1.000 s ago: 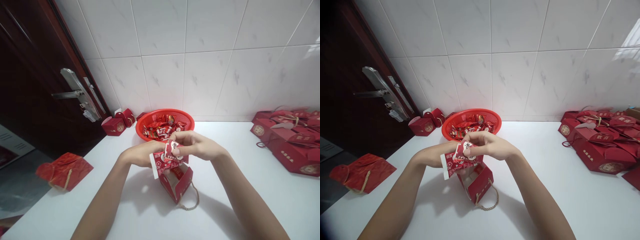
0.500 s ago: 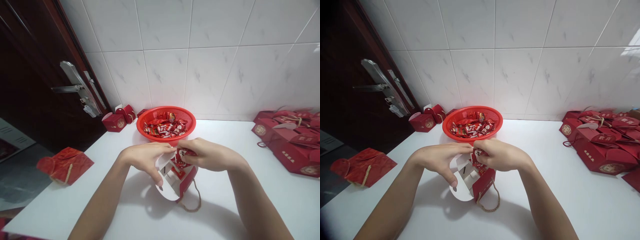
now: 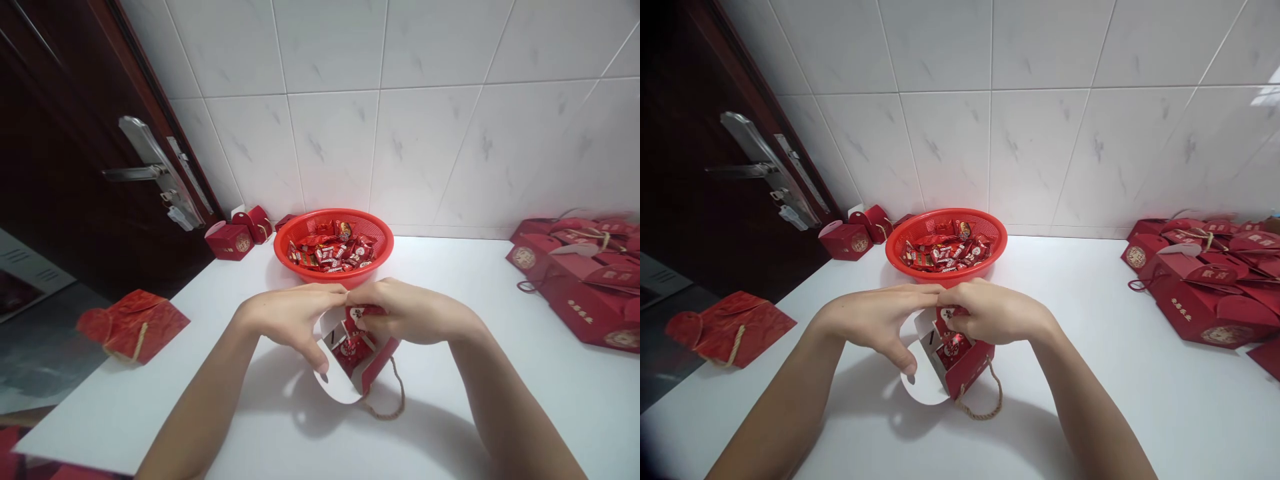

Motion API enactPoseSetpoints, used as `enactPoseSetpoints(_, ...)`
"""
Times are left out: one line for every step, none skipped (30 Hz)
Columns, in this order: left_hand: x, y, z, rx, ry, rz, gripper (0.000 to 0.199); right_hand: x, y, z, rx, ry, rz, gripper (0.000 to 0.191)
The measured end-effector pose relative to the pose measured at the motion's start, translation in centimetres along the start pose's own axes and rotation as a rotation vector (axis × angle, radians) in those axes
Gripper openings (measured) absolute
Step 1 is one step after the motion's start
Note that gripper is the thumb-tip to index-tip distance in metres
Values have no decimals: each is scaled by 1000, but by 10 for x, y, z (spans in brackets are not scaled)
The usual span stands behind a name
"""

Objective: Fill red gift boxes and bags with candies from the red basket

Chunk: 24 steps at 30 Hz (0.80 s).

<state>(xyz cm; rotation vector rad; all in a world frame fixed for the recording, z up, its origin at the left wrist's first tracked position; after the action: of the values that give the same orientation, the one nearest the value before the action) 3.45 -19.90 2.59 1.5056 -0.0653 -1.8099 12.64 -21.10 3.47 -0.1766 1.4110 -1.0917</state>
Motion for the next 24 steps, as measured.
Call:
enactPoseSetpoints(2,1,0,-8,-13,10,83,4,-1,-1,3,-39,24,19)
enactPoseSetpoints(3,1,1,-20,-25,18,85,8,-2,-2,2,-77,52,19)
enactPoseSetpoints(4,1,1,-34,-28,23,87,12,-3,-3,-1,-107,82,20)
enactPoseSetpoints(4,1,2,-45,-20,24,89,14,-3,-4,-7,-129,106,21)
enactPoseSetpoints(4,1,2,-55,-12,23,90,16,-4,-5,-14,-143,121,23)
enactPoseSetpoints(4,1,2,-62,-10,23,89,17,-4,-5,-19,-149,125,25)
enactPoseSetpoints(4,1,2,-63,-18,26,87,16,-4,-6,-22,-145,122,25)
enactPoseSetpoints(4,1,2,-61,-30,33,84,16,-3,-7,-23,-136,118,25)
enactPoseSetpoints(5,2,1,-54,-44,41,80,14,-2,-7,-26,-127,115,24)
enactPoseSetpoints(5,3,1,-44,-54,50,76,13,-2,-7,-30,-116,115,22)
enactPoseSetpoints(5,4,0,-37,-57,57,74,12,-1,-8,-36,-108,116,21)
enactPoseSetpoints(4,5,0,-34,-54,62,71,11,-1,-8,-42,-104,116,20)
enactPoseSetpoints(3,5,1,-39,-48,61,70,11,-1,-8,-50,-101,112,18)
enactPoseSetpoints(2,4,1,-47,-39,55,68,10,-1,-8,-55,-98,106,17)
enactPoseSetpoints(1,4,2,-53,-29,44,66,10,0,-8,-55,-93,98,16)
enactPoseSetpoints(0,4,3,-54,-16,31,66,9,0,-8,-51,-89,89,15)
enactPoseSetpoints(-1,5,4,-48,-3,17,66,8,1,-7,-43,-83,80,15)
enactPoseSetpoints(-2,6,6,-38,11,6,66,7,2,-6,-34,-74,73,16)
enactPoseSetpoints(-2,7,7,-29,22,-3,67,6,2,-5,-28,-63,66,17)
enactPoseSetpoints(-3,8,8,-24,26,-8,68,4,2,-5,-29,-51,59,19)
enactPoseSetpoints(-2,8,9,-29,22,-10,68,3,2,-5,-38,-40,53,21)
enactPoseSetpoints(-2,8,9,-41,15,-10,69,3,1,-5,-48,-34,50,23)
enactPoseSetpoints(-1,8,9,-56,6,-10,71,3,2,-6,-50,-38,48,24)
enactPoseSetpoints(0,7,9,-72,1,-11,73,5,3,-8,-42,-54,50,25)
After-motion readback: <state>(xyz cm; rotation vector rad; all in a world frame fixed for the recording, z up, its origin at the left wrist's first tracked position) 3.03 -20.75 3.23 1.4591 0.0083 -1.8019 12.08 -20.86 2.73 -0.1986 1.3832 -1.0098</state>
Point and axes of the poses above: each hand's wrist, its own z-axis away from the middle knuckle, its own x-axis out of the palm, y = z × x, the point moved 8 cm from there along -z, towards the middle knuckle, and after that the axes turned 11 degrees about -y, right-handed, at the moved point
